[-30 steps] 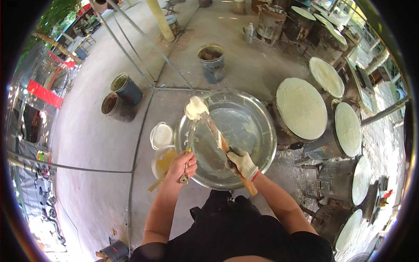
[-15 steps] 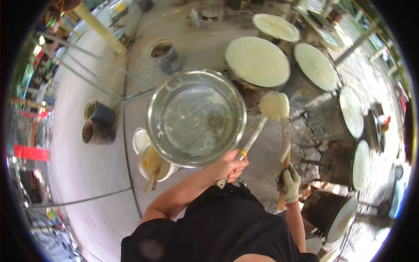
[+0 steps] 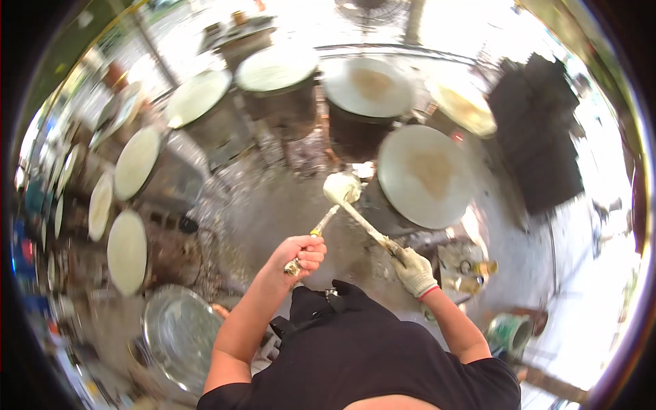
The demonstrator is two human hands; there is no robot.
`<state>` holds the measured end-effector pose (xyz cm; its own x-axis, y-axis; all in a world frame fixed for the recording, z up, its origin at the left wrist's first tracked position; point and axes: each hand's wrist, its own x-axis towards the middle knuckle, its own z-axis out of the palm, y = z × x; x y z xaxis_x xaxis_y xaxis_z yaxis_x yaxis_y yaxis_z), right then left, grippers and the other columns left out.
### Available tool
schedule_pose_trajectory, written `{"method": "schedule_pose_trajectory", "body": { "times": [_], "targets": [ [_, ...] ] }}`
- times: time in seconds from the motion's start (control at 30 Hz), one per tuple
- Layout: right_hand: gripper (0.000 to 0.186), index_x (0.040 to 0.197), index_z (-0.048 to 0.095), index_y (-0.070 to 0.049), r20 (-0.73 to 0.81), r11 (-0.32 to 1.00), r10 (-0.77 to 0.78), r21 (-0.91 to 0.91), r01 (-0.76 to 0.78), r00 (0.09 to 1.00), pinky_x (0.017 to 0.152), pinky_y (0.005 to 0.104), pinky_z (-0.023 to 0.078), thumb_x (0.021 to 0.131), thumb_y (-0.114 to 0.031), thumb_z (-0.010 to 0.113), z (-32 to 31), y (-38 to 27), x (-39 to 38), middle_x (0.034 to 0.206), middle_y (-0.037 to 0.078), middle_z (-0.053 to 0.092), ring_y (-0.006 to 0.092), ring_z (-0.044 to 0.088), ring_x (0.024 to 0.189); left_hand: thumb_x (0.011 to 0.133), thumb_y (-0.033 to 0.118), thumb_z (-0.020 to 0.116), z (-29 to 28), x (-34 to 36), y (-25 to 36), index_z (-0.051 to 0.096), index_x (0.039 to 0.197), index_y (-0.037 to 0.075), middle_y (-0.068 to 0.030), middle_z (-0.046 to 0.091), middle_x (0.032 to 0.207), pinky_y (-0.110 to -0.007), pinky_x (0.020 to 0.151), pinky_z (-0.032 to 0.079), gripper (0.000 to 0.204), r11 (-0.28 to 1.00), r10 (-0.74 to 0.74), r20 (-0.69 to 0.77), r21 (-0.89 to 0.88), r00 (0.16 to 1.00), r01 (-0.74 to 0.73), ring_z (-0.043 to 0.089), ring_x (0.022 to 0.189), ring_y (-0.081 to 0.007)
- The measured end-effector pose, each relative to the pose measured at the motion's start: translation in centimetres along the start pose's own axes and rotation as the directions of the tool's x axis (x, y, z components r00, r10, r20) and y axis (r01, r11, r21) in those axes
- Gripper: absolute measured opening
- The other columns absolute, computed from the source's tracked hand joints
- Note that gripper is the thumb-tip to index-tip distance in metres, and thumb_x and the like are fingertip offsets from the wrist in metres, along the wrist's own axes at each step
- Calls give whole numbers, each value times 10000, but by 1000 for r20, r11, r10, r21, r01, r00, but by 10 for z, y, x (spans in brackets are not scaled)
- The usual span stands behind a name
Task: The person spreads batter onto hot metal plates using a ladle and stick, then peels off and stacks cooked crepes. After pouring additional batter from a bucket into a metal basin, the person resumes ladling batter onto the cooking surfaces and removing finished crepes.
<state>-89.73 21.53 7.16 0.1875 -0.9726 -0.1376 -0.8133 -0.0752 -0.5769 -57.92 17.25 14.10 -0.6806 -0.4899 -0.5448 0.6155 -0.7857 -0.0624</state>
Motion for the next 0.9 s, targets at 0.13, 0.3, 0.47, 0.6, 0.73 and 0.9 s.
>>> {"method": "schedule_pose_trajectory", "body": {
  "times": [0.13,0.3,0.47,0.6,0.73,0.9],
  "targets": [
    [334,1128,602,-151,-105,973,166,-146,-181,980,646,441,472,847,-327,557,-34,91,-85,808,148,590,339,596,757,917,63,433,56,83,-10,431,789,37,37,364,606,-174,346,313,131,964,-180,12,203,984,174,347,418,-21],
    [355,1179,582,-174,-179,903,425,155,-401,887,689,438,481,857,-320,550,-35,117,-132,853,160,627,353,608,807,908,44,446,117,155,-34,436,834,45,45,372,607,-172,341,309,75,731,-191,-78,653,978,195,333,406,-6],
    [389,1236,559,-234,-253,768,605,437,-469,755,720,409,488,854,-304,560,-29,104,-72,865,189,643,362,620,808,891,26,475,169,206,-32,434,931,52,25,388,608,-194,331,298,63,443,-245,39,893,969,76,338,378,-38],
    [381,1265,557,-160,-331,431,835,890,-147,440,544,282,430,889,-224,558,4,130,-15,708,48,589,122,524,570,880,88,528,151,282,-15,418,959,30,-18,452,644,-261,382,363,147,-76,-189,143,984,971,-160,448,444,-96],
    [389,1317,510,-179,71,-123,978,956,265,197,387,204,308,929,-186,507,2,118,47,647,-33,455,44,365,433,843,129,570,100,379,4,398,979,13,-77,501,673,-355,478,408,248,-393,-204,242,868,949,-306,516,532,-194],
    [383,1296,535,-154,-421,403,898,904,-145,-125,644,256,488,916,-209,520,91,130,91,831,46,639,129,596,678,820,144,543,77,435,10,378,1019,5,-226,583,777,-524,627,404,294,-716,-274,430,506,860,-481,559,699,-435]
  ]
}}
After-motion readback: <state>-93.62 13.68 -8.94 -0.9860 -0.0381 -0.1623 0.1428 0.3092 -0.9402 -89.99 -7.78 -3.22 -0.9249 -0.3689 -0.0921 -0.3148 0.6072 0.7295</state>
